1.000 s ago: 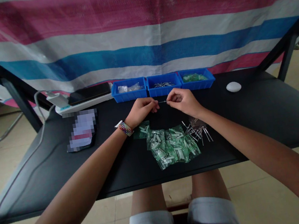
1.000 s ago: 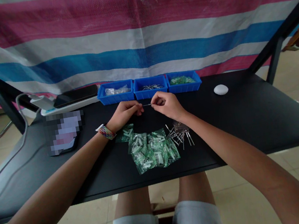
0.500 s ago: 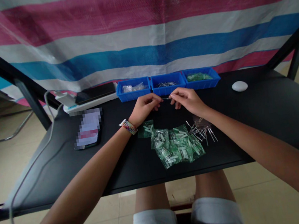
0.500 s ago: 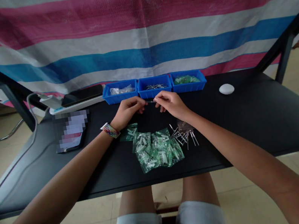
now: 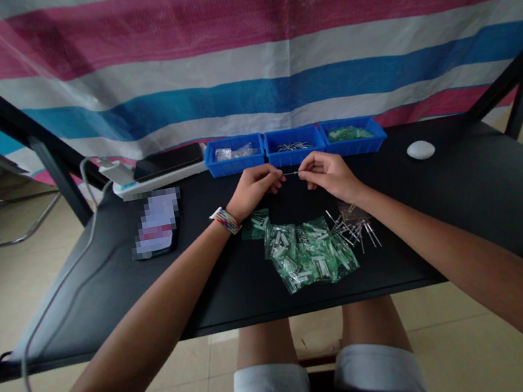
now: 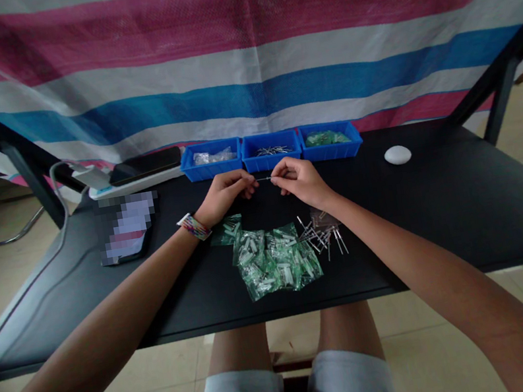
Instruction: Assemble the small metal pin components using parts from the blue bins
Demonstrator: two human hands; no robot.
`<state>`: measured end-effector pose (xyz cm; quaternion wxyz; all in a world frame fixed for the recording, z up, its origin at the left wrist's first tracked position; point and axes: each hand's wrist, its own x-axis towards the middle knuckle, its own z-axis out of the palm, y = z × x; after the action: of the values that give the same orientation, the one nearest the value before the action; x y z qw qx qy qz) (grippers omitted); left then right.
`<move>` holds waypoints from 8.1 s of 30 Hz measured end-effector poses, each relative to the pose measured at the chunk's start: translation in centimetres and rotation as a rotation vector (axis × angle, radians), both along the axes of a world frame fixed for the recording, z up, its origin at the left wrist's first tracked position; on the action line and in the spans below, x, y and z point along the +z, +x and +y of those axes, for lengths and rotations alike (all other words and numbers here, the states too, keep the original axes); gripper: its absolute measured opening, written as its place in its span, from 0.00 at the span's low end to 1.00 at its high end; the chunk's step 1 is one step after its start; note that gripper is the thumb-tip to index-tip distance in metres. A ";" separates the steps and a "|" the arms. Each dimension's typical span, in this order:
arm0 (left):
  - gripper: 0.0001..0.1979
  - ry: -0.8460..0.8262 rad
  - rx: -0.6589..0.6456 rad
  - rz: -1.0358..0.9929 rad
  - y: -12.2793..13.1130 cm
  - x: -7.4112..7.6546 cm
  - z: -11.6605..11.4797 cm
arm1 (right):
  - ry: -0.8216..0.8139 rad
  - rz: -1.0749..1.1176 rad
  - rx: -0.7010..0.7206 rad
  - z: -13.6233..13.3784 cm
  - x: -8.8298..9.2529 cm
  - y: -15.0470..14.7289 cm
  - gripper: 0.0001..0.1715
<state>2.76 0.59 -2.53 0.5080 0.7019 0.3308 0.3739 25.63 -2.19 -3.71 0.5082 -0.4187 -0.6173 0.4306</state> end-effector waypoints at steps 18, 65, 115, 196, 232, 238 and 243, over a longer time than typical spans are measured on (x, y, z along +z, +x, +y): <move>0.10 0.049 0.035 -0.073 0.2 -0.4 0.2 | -0.004 -0.029 0.047 0.0 -0.1 0.3 0.19; 0.04 -0.005 -0.006 -0.091 0.1 -0.5 0.2 | 0.013 0.003 -0.037 -0.2 0.8 0.3 0.18; 0.18 -0.112 0.082 -0.110 -0.3 0.2 0.5 | -0.110 0.226 -0.020 0.2 1.0 -1.8 0.23; 0.18 -0.029 0.060 -0.021 -0.3 0.4 0.2 | -0.141 0.228 0.036 -0.3 0.7 -1.7 0.21; 0.11 -0.021 -0.008 -0.005 -0.3 -0.4 0.8 | -0.511 -0.962 0.201 -1.2 7.9 12.3 0.21; 0.10 -0.005 -0.017 0.010 -0.4 -0.5 0.9 | -0.507 -1.013 0.228 -0.5 6.2 10.8 0.11; 0.11 -0.013 -0.011 0.016 -0.4 -0.2 0.6 | -0.287 -0.656 0.208 -0.2 5.1 8.5 0.12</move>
<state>2.41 1.22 -2.71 0.5120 0.7032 0.3337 0.3633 34.15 -2.37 1.43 0.1728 -0.5365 -0.7198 0.4052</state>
